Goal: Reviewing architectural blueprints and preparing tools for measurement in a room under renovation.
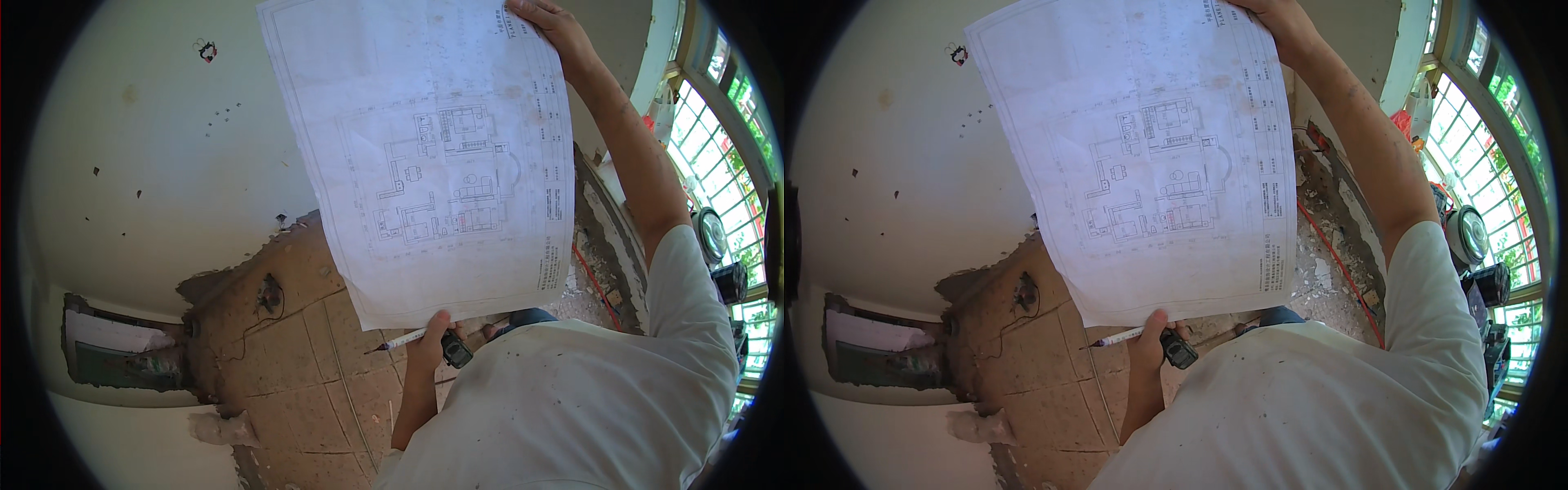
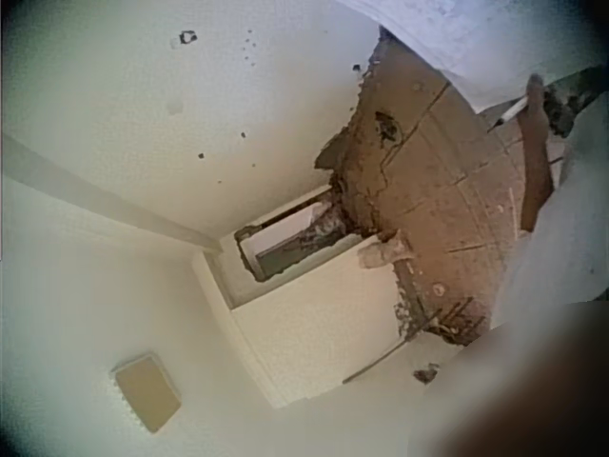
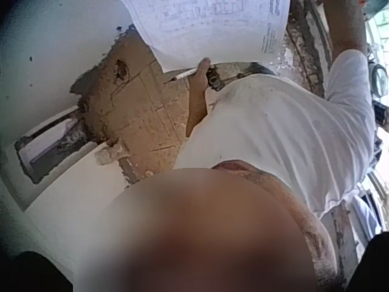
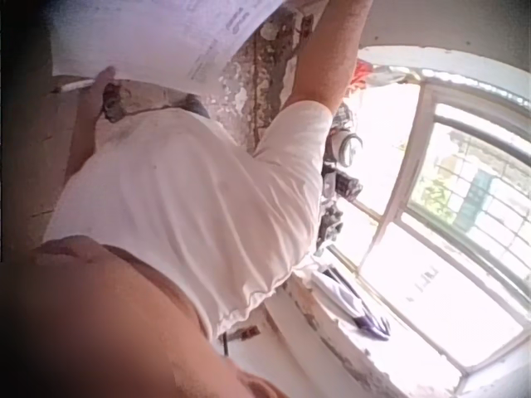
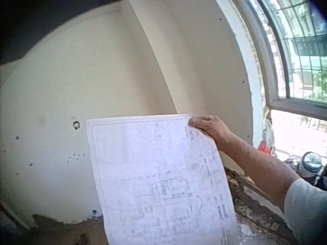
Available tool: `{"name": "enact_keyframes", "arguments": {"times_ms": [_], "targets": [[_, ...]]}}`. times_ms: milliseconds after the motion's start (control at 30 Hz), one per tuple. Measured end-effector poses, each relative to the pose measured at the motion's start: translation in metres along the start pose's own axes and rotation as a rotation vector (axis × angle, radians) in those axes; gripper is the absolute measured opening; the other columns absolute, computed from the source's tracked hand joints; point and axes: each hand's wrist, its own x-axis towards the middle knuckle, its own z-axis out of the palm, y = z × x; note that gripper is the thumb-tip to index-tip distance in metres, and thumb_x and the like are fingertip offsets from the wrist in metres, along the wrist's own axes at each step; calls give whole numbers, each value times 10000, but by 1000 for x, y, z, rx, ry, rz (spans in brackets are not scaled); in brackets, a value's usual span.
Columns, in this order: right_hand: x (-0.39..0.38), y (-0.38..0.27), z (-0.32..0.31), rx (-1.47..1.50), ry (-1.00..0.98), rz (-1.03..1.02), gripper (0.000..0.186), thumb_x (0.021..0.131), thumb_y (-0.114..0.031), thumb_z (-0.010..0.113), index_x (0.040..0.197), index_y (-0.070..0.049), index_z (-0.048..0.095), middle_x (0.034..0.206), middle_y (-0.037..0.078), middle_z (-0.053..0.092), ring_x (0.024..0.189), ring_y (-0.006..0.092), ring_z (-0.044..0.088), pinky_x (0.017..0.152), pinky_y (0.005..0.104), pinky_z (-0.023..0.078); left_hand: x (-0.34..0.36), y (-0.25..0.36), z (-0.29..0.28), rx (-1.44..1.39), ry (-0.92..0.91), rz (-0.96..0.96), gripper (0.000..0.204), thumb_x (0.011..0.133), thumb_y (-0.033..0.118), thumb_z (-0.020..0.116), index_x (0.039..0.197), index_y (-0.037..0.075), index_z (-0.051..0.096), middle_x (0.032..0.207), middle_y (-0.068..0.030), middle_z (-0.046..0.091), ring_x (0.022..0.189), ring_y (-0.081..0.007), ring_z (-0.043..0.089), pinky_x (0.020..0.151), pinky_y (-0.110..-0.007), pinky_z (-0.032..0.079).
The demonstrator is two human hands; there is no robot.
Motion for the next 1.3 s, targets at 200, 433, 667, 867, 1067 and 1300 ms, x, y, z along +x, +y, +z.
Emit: {"name": "enact_keyframes", "arguments": {"times_ms": [200, 433, 667, 867, 1067, 1300], "targets": [[-4, -3, 5, -38, 38, 2, 291, 927, -230, 622, 1028, 42, 649, 843, 80, 674, 693, 150, 642, 639, 293, 531, -1, 2, 0, -28, -1, -4, 183, 920, 149, 605, 834, -6, 565, 734, -121, 633, 584, -192, 620, 538, -302, 521], [-1, 4, -1, 37, 27, 1, 304, 922, -220, 629, 1046, 57, 640, 855, 90, 679, 703, 153, 650, 652, 295, 540, 3, 4, -1, -24, -9, -12, 196, 918, 148, 605, 805, 0, 544, 721, -124, 628, 579, -187, 610, 536, -294, 516], [-7, -1, 5, -8, 64, 33, 305, 922, -222, 628, 1037, 61, 634, 833, 83, 672, 682, 153, 642, 637, 294, 539, 5, 1, -4, -47, -24, 7, 188, 915, 149, 608, 821, -3, 550, 729, -123, 625, 581, -190, 612, 529, -295, 514], [5, 23, -6, -99, -7, -88, 363, 924, -344, 637, 1128, -44, 660, 891, 43, 696, 708, 91, 680, 623, 223, 545, 2, 1, 2, 19, 15, -5, 225, 904, 183, 601, 753, 29, 538, 712, -118, 607, 572, -218, 607, 529, -326, 517], [16, 33, -5, -96, -88, -79, 355, 925, -336, 637, 1119, -39, 652, 914, 51, 695, 698, 92, 678, 632, 228, 555, -3, -10, 5, -5, 75, 45, 212, 904, 175, 604, 763, 27, 548, 723, -124, 613, 571, -219, 608, 524, -331, 524], [19, 33, 0, -146, -75, -100, 348, 931, -324, 630, 1116, -32, 664, 887, 60, 698, 695, 96, 678, 630, 217, 556, -2, -18, 11, -42, 114, 21, 186, 897, 159, 615, 786, 26, 548, 744, -119, 611, 574, -226, 609, 516, -333, 530]]}}
